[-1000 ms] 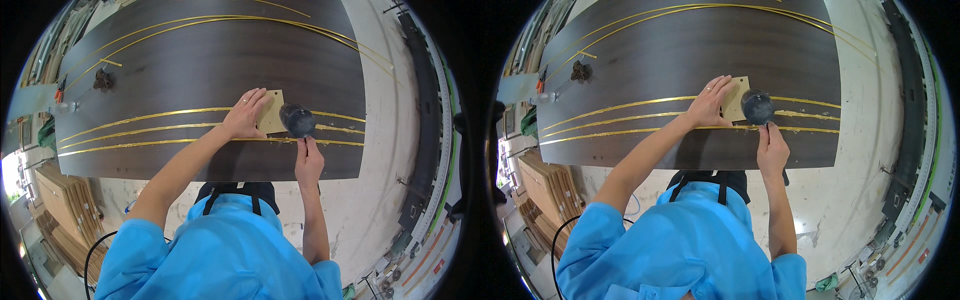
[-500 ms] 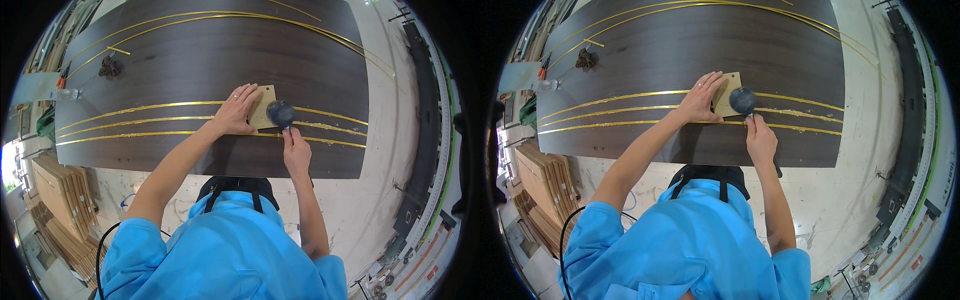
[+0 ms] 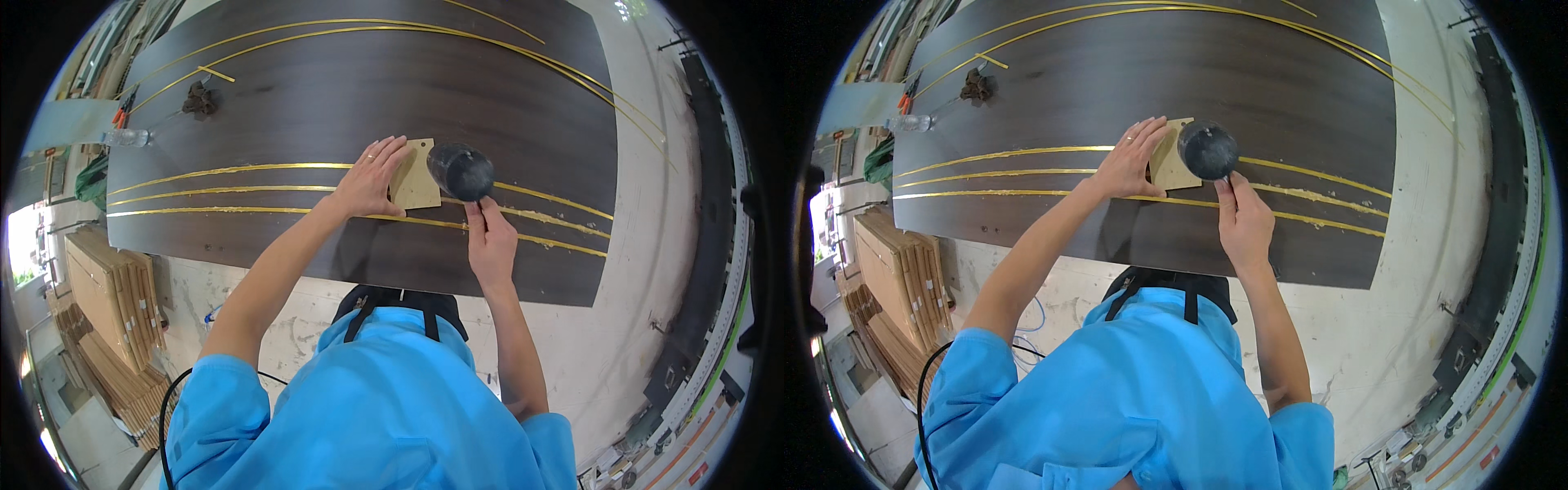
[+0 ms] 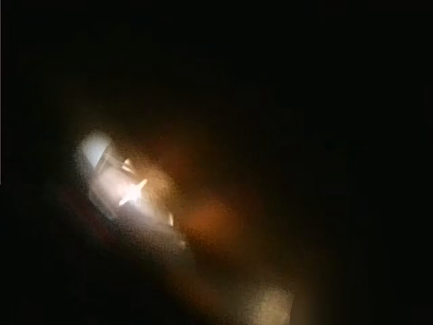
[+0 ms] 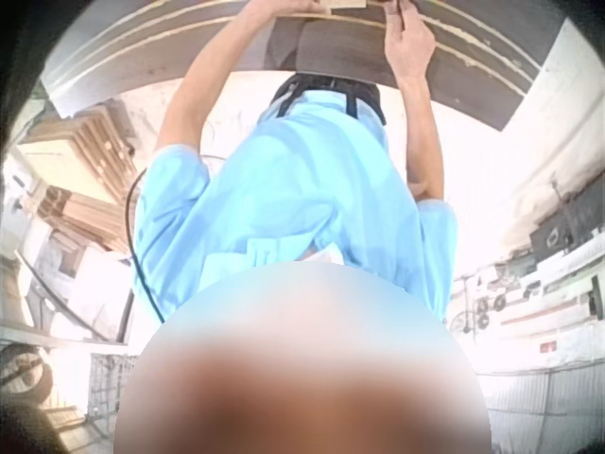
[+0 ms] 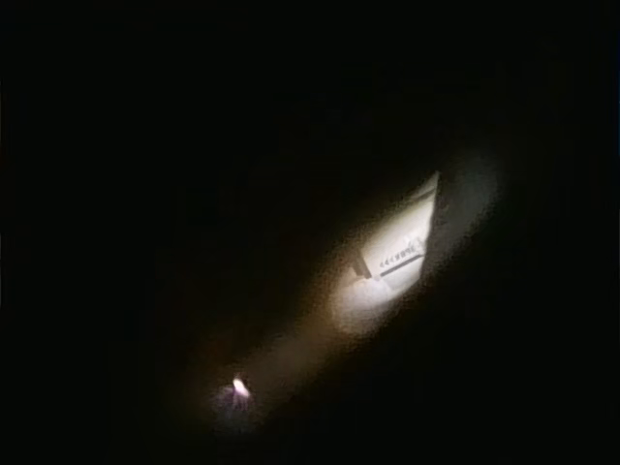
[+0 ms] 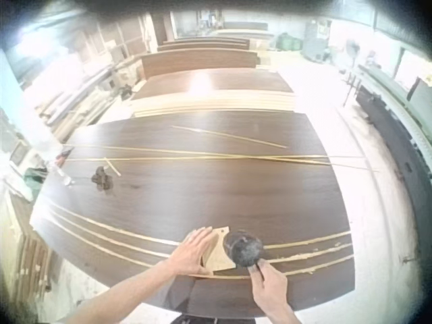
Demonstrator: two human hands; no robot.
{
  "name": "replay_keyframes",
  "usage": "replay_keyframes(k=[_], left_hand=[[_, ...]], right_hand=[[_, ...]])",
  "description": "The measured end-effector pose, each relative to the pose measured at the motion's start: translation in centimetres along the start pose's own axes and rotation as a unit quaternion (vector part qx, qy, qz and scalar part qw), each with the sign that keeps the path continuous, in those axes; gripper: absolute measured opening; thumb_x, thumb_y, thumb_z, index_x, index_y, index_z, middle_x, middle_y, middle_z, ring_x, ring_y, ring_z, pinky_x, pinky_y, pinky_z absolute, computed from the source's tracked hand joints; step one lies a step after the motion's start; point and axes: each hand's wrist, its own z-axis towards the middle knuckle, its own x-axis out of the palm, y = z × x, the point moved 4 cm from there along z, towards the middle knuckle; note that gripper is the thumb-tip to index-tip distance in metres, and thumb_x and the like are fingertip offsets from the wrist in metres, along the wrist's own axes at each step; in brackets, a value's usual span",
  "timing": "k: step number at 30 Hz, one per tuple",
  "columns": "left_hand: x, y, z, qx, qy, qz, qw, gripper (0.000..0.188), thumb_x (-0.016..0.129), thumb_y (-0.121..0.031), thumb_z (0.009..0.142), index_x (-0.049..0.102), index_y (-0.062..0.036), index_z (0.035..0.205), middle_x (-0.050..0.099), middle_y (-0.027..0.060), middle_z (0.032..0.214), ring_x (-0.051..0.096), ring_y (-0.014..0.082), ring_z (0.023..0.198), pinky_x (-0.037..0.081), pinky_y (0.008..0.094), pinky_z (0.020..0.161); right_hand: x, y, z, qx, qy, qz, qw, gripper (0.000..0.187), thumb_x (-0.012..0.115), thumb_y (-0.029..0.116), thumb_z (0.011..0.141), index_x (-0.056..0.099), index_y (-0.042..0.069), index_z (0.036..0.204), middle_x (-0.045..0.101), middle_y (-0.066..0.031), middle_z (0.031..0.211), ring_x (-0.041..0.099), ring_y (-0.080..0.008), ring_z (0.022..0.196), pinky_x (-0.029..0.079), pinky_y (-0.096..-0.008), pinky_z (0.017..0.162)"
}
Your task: The person inlays thin gold strips into a dark wood panel. They use a rubber mallet and a small wooden block to tap the strips into place, then use pliers to trim excess length. The person repeatedly checks alignment and taps along the strips to secure them.
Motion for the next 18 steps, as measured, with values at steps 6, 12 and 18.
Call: replay_keyframes(k=[6,12,18], left_hand=[[-0.5,1.0,-0.6,-0.015,0.01,-0.014,1.0,0.131,0.101,-0.043,0.061,0.032,-0.008,0.166,0.033,0.0175,0.174,0.028,0.0403,0.163,0.023,0.0527,0.137],[-0.5,0.7,-0.4,-0.011,-0.002,-0.008,1.0,0.13,0.101,-0.042,0.06,0.034,-0.0082,0.166,0.034,0.0167,0.173,0.027,0.0402,0.163,0.025,0.0527,0.136],[-1.1,1.8,-0.5,-0.027,0.013,0.004,1.0,0.127,0.1,-0.04,0.061,0.035,-0.0075,0.166,0.033,0.0165,0.174,0.027,0.0416,0.162,0.029,0.0529,0.135]], right_hand=[[1.6,-0.3,1.0,-0.01,0.126,-0.115,0.985,0.029,0.066,0.031,0.11,0.074,0.005,0.122,0.077,-0.0196,0.095,0.076,-0.0408,0.085,0.059,-0.0429,0.072],[-0.1,-0.1,1.2,-0.017,0.032,0.0,0.999,0.031,0.06,0.039,0.111,0.074,0.011,0.114,0.077,-0.0192,0.096,0.075,-0.043,0.089,0.058,-0.0526,0.074],[0.8,-0.6,1.4,0.006,0.109,-0.122,0.986,0.031,0.065,0.032,0.111,0.073,0.003,0.121,0.075,-0.0201,0.088,0.075,-0.0401,0.079,0.058,-0.0442,0.07]])
